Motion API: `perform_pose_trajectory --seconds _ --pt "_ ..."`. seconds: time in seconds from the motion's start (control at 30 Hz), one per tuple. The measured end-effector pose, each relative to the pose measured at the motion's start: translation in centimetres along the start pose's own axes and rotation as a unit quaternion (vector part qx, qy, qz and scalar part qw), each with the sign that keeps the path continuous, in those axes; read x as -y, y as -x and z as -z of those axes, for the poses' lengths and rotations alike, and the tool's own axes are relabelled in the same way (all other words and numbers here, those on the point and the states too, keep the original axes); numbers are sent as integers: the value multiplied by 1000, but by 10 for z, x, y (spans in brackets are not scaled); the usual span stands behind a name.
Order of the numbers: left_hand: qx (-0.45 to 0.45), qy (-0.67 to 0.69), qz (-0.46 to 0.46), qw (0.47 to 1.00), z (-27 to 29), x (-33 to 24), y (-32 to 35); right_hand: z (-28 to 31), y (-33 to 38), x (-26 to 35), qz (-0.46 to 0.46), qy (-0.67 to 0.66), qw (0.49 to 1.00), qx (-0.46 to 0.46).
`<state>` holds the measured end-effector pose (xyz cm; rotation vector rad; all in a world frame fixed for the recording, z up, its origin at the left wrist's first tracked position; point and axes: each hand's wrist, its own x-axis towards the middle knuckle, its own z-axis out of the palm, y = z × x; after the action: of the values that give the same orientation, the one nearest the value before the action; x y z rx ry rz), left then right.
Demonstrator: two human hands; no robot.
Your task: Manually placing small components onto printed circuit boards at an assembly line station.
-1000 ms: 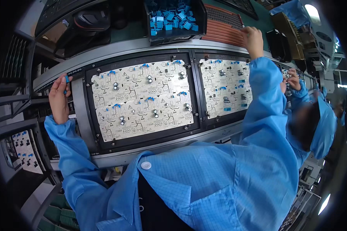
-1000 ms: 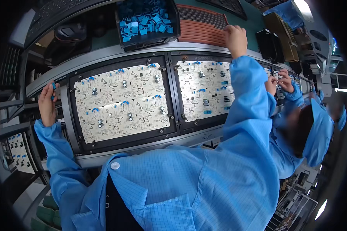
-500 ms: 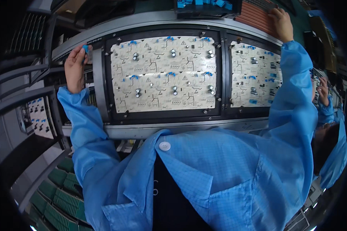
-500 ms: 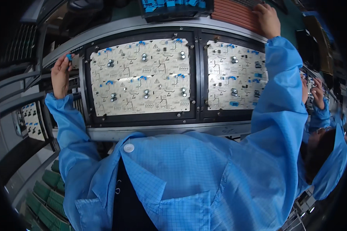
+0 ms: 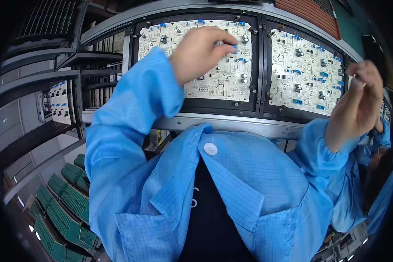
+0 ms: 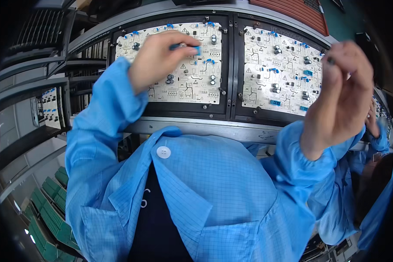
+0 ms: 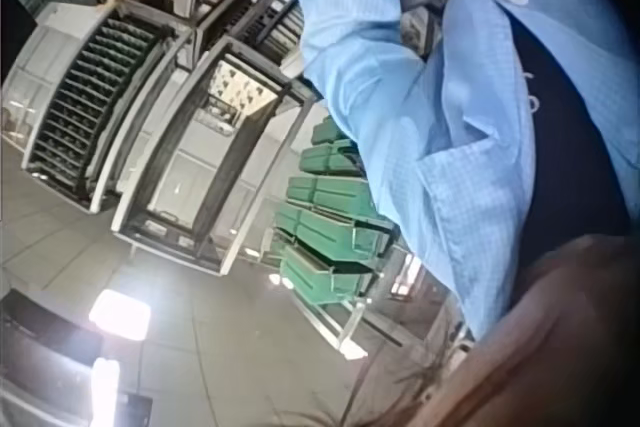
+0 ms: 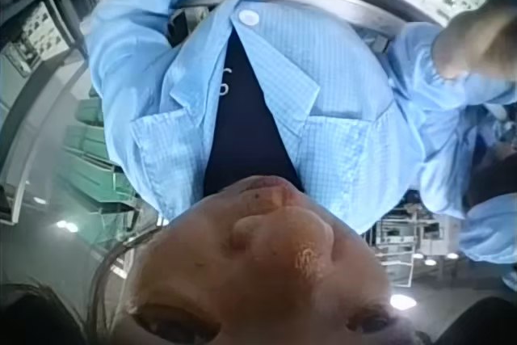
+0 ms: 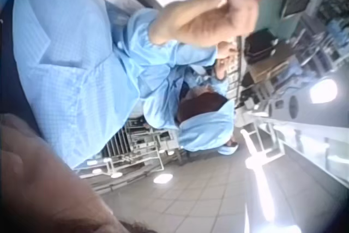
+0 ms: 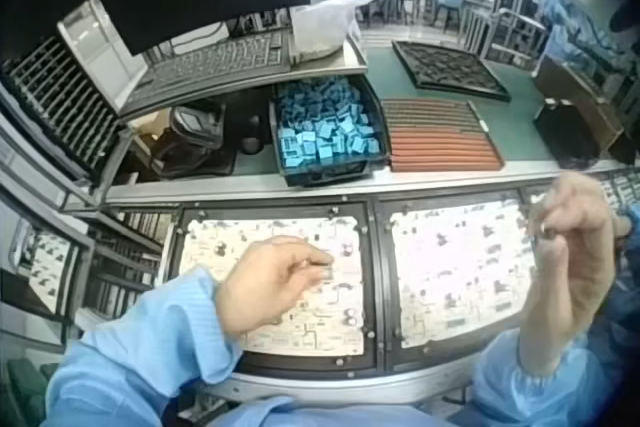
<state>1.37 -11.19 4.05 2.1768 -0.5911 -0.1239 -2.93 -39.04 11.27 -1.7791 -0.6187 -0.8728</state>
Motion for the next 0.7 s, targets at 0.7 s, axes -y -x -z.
perform_pose_trajectory --seconds 0.7 --pt "-49 -135 -125 982 -54 4 -7 24 129 -12 -298 -118 947 -4"
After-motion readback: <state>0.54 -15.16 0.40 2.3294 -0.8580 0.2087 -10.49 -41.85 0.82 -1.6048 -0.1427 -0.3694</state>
